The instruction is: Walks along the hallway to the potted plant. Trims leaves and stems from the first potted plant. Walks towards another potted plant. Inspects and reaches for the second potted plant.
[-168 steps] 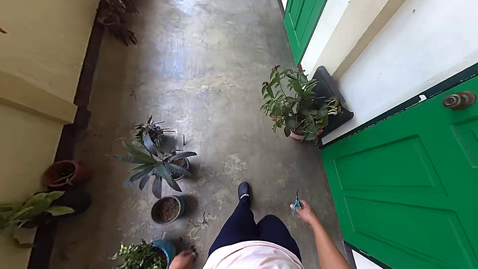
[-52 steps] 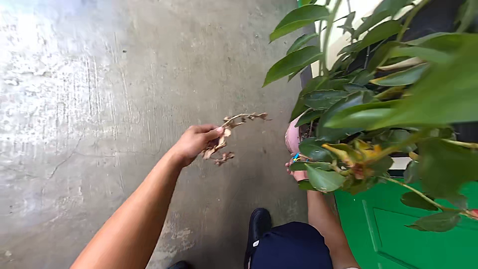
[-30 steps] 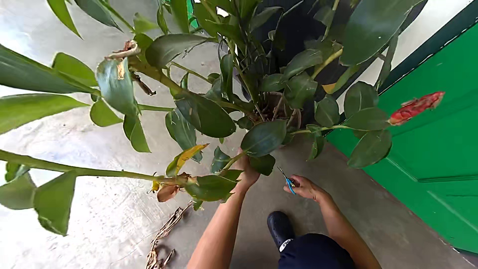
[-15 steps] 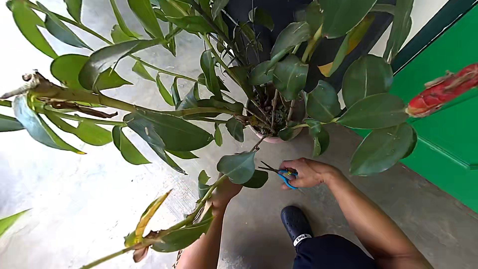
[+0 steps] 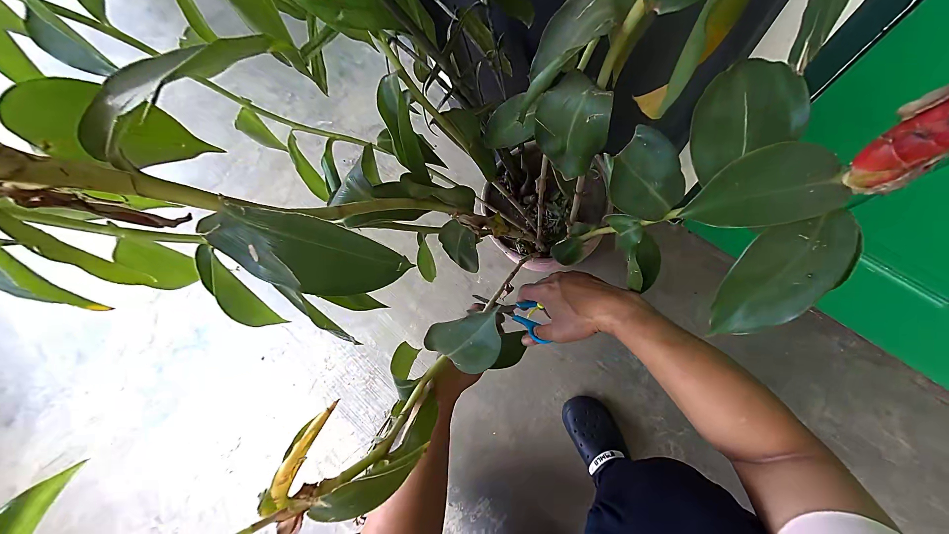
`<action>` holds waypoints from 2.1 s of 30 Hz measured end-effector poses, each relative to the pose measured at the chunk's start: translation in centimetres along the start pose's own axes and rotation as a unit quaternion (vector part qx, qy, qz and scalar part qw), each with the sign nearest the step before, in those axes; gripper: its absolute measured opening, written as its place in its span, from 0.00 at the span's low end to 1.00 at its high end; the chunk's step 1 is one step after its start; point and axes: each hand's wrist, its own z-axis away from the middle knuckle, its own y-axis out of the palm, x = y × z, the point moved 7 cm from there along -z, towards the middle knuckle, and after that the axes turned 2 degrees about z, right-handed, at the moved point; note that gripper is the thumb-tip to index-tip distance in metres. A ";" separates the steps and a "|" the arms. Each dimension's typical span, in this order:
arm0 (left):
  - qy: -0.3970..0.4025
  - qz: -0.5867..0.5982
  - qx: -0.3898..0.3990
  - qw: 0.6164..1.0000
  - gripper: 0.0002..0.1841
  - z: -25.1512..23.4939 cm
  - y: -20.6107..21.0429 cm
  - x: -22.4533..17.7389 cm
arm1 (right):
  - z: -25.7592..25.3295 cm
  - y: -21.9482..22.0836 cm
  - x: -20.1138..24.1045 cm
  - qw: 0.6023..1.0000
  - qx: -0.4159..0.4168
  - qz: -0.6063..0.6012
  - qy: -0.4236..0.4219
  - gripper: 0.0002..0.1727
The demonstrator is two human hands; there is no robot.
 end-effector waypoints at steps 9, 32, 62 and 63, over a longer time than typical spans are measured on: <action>-0.027 0.037 -0.019 0.999 0.08 0.2 -0.9 -0.5 | 0.2 -0.5 0.3 1.000 -0.009 0.030 0.004 0.14; -0.018 0.054 -0.051 0.997 0.31 -1.6 2.8 -1.2 | 5.6 -1.0 -2.1 0.994 0.011 0.017 0.106 0.29; -0.258 0.769 -0.095 0.577 0.31 -0.1 8.3 -7.7 | -0.3 7.4 -4.7 0.936 -0.251 -0.246 0.011 0.41; -0.260 0.771 -0.093 0.574 0.30 -0.2 8.2 -7.7 | 0.0 7.4 -4.9 0.932 -0.249 -0.262 0.010 0.40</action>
